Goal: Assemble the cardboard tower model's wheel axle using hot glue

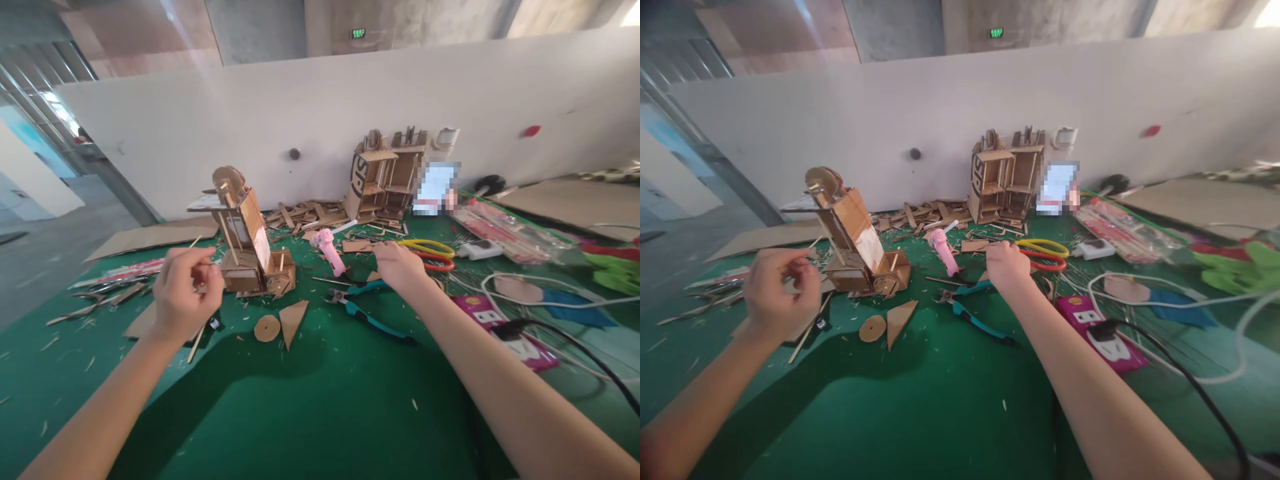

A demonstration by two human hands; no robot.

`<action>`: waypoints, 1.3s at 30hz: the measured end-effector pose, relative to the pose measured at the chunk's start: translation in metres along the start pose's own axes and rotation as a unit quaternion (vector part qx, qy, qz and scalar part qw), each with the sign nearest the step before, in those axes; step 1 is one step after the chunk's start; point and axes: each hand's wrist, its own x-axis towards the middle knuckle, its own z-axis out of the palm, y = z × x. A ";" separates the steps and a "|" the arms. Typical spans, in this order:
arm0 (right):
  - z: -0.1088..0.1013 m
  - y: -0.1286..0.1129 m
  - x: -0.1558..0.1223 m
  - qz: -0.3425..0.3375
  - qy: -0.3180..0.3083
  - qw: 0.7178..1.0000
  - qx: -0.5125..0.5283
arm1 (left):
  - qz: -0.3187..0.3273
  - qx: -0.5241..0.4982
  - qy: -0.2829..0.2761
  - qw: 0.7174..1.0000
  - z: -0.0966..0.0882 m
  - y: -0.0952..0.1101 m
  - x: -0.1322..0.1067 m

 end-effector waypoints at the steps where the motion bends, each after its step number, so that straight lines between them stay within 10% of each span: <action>1: 0.001 0.000 0.002 0.003 0.000 1.000 -0.001 | 0.036 -0.022 -0.010 0.999 0.000 0.008 0.001; 6: 0.006 -0.001 0.007 0.009 0.008 1.000 -0.010 | 0.092 -0.072 -0.131 0.984 0.006 0.037 -0.002; 19: -0.001 -0.004 0.005 0.002 0.021 0.999 -0.041 | -0.024 -0.072 -0.312 0.947 0.020 0.047 -0.013; 31: -0.012 -0.006 -0.010 0.006 0.129 0.990 -0.059 | -0.109 -0.196 -0.339 0.914 0.029 0.045 -0.022; 39: -0.036 -0.009 -0.020 -0.033 0.039 0.999 0.009 | -0.195 -0.240 -0.286 0.907 0.039 0.062 -0.025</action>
